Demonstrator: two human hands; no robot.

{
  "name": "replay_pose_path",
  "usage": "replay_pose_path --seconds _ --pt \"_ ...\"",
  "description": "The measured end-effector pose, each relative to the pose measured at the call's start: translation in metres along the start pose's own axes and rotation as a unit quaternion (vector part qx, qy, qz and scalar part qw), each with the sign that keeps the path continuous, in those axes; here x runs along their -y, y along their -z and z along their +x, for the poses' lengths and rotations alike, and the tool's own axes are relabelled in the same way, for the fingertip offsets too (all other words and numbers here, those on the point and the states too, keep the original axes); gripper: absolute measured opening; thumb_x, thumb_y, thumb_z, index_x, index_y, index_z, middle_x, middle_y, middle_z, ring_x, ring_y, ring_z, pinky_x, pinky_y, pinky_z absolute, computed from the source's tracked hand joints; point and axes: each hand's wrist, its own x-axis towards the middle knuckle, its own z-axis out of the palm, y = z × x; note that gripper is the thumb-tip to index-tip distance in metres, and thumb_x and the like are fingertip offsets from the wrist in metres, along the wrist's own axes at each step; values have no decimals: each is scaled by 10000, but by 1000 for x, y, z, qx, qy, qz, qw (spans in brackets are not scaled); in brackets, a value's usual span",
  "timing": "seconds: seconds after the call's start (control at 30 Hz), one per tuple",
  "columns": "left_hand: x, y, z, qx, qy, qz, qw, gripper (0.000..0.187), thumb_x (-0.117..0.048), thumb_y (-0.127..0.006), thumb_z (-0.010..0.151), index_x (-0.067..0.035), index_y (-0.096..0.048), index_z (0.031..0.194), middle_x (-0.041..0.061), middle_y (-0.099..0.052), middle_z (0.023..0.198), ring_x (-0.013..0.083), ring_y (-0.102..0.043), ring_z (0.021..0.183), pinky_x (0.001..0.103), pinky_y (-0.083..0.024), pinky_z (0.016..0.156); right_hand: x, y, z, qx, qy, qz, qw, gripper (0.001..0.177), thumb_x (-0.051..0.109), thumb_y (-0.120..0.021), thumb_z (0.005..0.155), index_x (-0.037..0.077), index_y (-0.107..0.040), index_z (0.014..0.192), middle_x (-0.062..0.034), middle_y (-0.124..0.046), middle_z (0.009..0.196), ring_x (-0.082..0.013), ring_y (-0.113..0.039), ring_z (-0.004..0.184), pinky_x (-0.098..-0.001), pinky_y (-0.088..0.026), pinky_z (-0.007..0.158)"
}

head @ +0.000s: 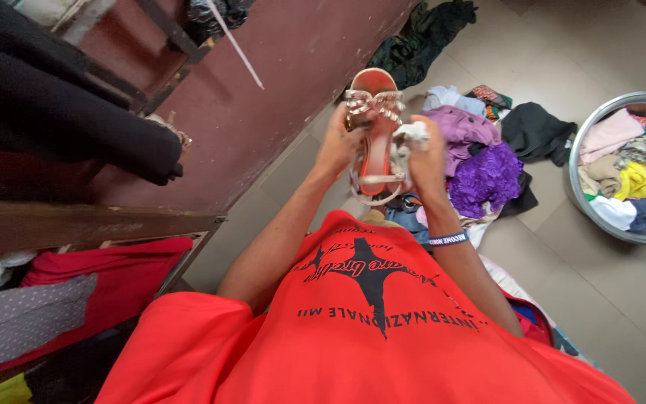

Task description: The person cleans a pair of black sandals and a pair of beige high-heeled shoes by wiping them with a cloth and then places them inside a wardrobe.

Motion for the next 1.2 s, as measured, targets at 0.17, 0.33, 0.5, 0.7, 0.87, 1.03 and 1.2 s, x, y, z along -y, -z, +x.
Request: replay_pose_path --seconds 0.17,0.33,0.5,0.7,0.87,1.03,1.2 --pt "-37 -29 4 -51 60 -71 994 274 -166 -666 997 -53 -514 1196 118 -634 1048 169 -649 737 397 -588 488 68 44 33 -23 -115 181 976 208 -91 -592 877 2 -666 1049 -55 -669 989 -134 -633 885 -279 -534 807" --pt "-38 -60 27 21 36 -273 961 371 -162 -515 874 -36 -555 1221 105 -668 1118 205 -697 993 327 -622 865 127 54 54 25 -147 376 914 227 -69 -554 883 4 -670 1064 -51 -698 996 -147 -671 926 -273 -553 888" --pt "-1 -84 53 95 22 -389 916 264 -130 -569 1000 -91 -518 1256 81 -600 1059 198 -608 988 337 -538 820 131 39 66 29 142 -74 987 262 -20 -624 915 -11 -651 1175 -149 -590 1141 -293 -629 1087 -355 -523 982" --pt "-37 -90 62 49 38 -411 910 447 -377 -611 956 -67 -568 1274 109 -674 1077 256 -702 931 400 -601 783 95 78 71 274 70 -128 951 240 -2 -724 832 32 -761 1067 -141 -634 996 -296 -642 961 -375 -508 859" --pt "-59 -91 54 34 31 -402 915 518 -484 -594 929 -86 -560 1258 116 -668 1028 266 -721 881 476 -624 718 90 97 104 239 30 -61 969 236 47 -739 814 31 -736 1049 -124 -676 968 -262 -679 884 -352 -543 802" --pt "-49 -108 69 22 32 -390 920 560 -479 -596 1052 -58 -524 1414 123 -637 1220 245 -655 1093 449 -565 978 88 61 115 112 95 -16 989 158 85 -730 967 29 -699 1112 -111 -684 1045 -213 -687 954 -331 -552 859" --pt "-60 -94 62 42 63 -396 915 615 -550 -537 1004 -48 -537 1359 135 -652 1179 266 -683 1047 437 -607 923 91 77 132 312 119 -36 942 291 94 -847 754 30 -693 992 -120 -687 933 -206 -674 863 -331 -540 743"
